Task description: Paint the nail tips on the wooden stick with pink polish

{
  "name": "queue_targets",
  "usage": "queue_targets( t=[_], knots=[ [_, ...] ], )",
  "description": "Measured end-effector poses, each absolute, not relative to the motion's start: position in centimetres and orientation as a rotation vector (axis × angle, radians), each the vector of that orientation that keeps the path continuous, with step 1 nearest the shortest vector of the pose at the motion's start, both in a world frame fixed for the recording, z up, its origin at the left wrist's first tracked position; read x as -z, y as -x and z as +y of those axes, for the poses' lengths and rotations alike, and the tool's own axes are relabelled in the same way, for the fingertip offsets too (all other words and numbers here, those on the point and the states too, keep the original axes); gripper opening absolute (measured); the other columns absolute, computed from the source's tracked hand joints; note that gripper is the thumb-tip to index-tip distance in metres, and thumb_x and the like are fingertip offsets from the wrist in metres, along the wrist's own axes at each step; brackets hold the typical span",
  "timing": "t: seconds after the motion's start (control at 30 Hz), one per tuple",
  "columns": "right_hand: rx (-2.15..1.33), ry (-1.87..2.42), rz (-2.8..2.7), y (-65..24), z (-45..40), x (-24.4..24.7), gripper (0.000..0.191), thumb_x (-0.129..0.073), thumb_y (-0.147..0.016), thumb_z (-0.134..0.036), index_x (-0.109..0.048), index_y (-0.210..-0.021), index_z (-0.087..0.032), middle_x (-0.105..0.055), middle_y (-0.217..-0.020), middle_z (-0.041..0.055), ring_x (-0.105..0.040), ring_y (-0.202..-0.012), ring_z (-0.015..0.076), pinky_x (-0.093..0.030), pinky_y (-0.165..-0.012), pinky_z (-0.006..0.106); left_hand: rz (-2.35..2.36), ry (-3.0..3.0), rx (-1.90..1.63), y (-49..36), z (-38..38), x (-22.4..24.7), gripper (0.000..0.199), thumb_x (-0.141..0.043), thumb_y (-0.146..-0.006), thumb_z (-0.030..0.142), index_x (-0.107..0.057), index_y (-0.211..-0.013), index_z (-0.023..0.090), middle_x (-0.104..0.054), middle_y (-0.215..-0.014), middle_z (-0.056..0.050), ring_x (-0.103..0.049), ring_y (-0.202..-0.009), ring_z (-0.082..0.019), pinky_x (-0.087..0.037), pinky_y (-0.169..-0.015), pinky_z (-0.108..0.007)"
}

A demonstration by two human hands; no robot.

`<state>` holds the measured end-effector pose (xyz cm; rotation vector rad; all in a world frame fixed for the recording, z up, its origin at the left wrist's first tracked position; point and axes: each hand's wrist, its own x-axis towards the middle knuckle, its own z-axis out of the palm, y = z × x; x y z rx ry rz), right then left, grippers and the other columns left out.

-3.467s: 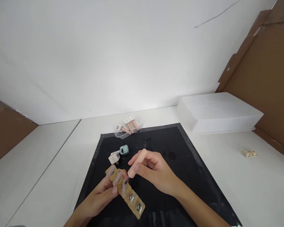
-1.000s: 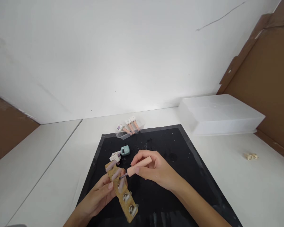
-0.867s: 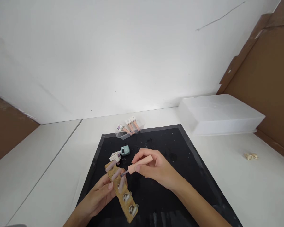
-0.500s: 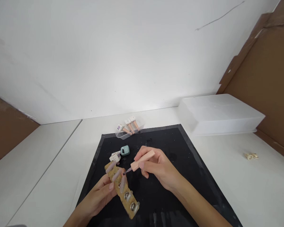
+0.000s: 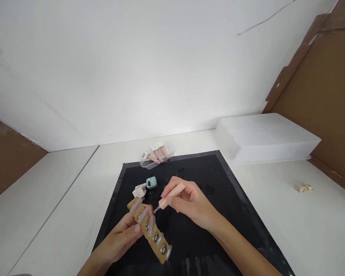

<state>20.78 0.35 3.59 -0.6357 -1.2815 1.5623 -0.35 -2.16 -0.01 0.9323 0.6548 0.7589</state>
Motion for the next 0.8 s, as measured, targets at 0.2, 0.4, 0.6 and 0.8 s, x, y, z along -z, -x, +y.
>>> queue_targets(
  t=[0.2, 0.4, 0.6, 0.8],
  knots=[
    [-1.574, 0.578, -1.272, -20.76, 0.27, -3.61, 0.014, -0.066, -0.077, -0.029, -0.07, -0.069, -0.018, -0.053, -0.073, 0.0019, -0.044, -0.054, 0.0099, -0.035, -0.046, 0.024, 0.641, -0.962, -0.749, 0.34, -2.06, -0.15, 0.021, -0.065, -0.073, 0.037, -0.066, -0.09, 0.024, -0.052, -0.088, -0.002, -0.048, -0.087, -0.018, -0.035, -0.08, -0.033],
    [-1.497, 0.625, -1.35, -20.95, 0.34, -3.78, 0.014, -0.065, -0.079, -0.027, -0.069, -0.069, -0.019, -0.054, -0.073, 0.0016, -0.044, -0.055, 0.0102, -0.036, -0.051, 0.025, 0.607, -0.934, -0.765, 0.34, -2.11, -0.09, 0.021, -0.065, -0.074, 0.035, -0.066, -0.094, 0.028, -0.052, -0.092, -0.001, -0.049, -0.089, -0.017, -0.035, -0.08, -0.032],
    [-1.488, 0.593, -1.422, -20.92, 0.29, -4.04, 0.012, -0.065, -0.079, -0.028, -0.071, -0.074, -0.019, -0.055, -0.072, 0.0025, -0.047, -0.061, 0.0132, -0.039, -0.056, 0.028, 0.636, -0.964, -0.723, 0.39, -2.04, -0.18, 0.02, -0.065, -0.075, 0.034, -0.066, -0.093, 0.026, -0.055, -0.086, 0.0, -0.049, -0.083, -0.015, -0.036, -0.078, -0.03],
    [-1.48, 0.664, -1.302, -20.91, 0.46, -3.75, 0.016, -0.066, -0.078, -0.028, -0.069, -0.066, -0.019, -0.06, -0.076, 0.0029, -0.048, -0.055, 0.0106, -0.038, -0.049, 0.024, 0.617, -0.938, -0.746, 0.45, -2.09, 0.06, 0.023, -0.066, -0.074, 0.035, -0.065, -0.095, 0.025, -0.055, -0.09, -0.002, -0.05, -0.089, -0.018, -0.037, -0.081, -0.033]
  ],
)
